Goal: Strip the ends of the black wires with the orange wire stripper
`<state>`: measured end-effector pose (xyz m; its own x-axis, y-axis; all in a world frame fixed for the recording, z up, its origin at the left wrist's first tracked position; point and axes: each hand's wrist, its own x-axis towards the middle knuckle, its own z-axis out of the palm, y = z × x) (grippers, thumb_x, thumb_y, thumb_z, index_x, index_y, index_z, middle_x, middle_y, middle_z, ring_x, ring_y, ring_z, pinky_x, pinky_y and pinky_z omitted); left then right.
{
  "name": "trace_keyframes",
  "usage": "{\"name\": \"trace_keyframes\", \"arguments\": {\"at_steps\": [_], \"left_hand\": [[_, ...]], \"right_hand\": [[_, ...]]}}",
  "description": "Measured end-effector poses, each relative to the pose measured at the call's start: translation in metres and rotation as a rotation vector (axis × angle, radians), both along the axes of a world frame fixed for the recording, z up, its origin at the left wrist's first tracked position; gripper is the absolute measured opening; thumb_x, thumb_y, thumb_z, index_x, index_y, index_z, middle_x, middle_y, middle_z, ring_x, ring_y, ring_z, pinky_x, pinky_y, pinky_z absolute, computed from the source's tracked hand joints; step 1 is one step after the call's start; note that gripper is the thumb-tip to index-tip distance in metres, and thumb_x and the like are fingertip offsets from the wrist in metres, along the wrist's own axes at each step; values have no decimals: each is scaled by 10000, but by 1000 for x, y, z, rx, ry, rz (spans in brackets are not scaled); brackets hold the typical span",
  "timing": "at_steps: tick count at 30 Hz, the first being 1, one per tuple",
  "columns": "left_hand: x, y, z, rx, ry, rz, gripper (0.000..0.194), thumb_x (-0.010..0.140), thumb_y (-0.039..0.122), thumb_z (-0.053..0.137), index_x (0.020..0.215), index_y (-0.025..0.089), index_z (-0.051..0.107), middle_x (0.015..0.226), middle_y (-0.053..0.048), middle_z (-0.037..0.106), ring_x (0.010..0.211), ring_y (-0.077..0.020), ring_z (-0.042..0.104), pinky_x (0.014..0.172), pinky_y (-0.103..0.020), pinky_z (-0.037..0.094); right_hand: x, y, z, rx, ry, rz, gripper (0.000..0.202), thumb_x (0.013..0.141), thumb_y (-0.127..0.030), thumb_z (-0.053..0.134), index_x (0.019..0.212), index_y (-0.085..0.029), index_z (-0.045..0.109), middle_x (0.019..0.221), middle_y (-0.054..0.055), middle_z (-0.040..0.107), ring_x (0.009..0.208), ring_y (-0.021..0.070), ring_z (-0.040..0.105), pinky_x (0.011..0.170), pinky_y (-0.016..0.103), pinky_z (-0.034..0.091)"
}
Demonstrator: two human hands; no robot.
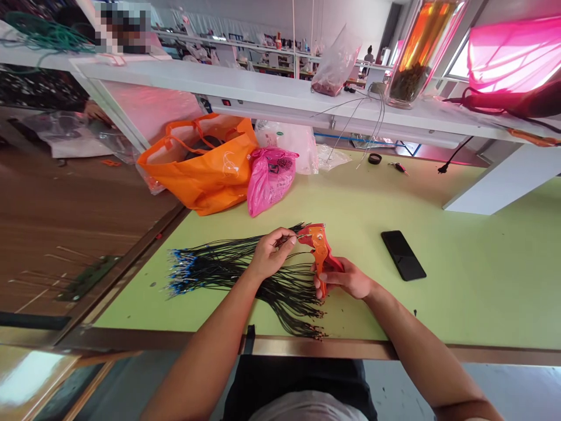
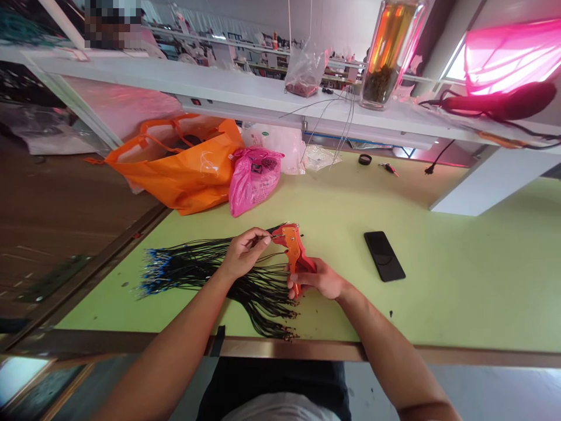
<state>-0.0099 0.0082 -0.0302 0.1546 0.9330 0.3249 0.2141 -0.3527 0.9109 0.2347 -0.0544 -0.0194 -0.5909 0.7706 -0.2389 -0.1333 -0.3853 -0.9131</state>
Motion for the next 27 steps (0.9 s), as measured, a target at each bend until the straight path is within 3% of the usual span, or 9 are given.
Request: {"name": "trace_keyframes", "arguments": {"at_steps": [13, 22, 27], "left_hand": [[1, -3, 7, -2, 6, -16, 290, 887, 471, 665, 864, 183, 691, 731, 1, 632, 642, -131, 508, 629, -252, 427], [-2, 0, -3, -2, 14, -40, 326, 950, 506, 632, 926, 187, 695, 725, 11, 580, 646, -133, 474, 621, -257, 383], [-1, 0, -2, -12, 13, -46, 342, 950, 524, 624, 895, 189, 672, 700, 17, 552, 620, -131, 447, 601, -257, 366]], "right_hand": [[-6, -2, -1, 7, -18, -28, 420, 831, -465, 853, 998, -135, 655, 768, 22, 692, 597, 181, 723, 570, 306, 604], [-10, -3, 1, 22, -27, -67, 432, 807, -499, 865, 899, -146, 634, 727, 11, 681, 554, 170, 707, 542, 293, 589], [-11, -3, 2, 70, -64, -73, 438, 837, -523, 835, 818, -154, 599, 682, -1, 657, 512, 153, 681, 515, 273, 557]]}}
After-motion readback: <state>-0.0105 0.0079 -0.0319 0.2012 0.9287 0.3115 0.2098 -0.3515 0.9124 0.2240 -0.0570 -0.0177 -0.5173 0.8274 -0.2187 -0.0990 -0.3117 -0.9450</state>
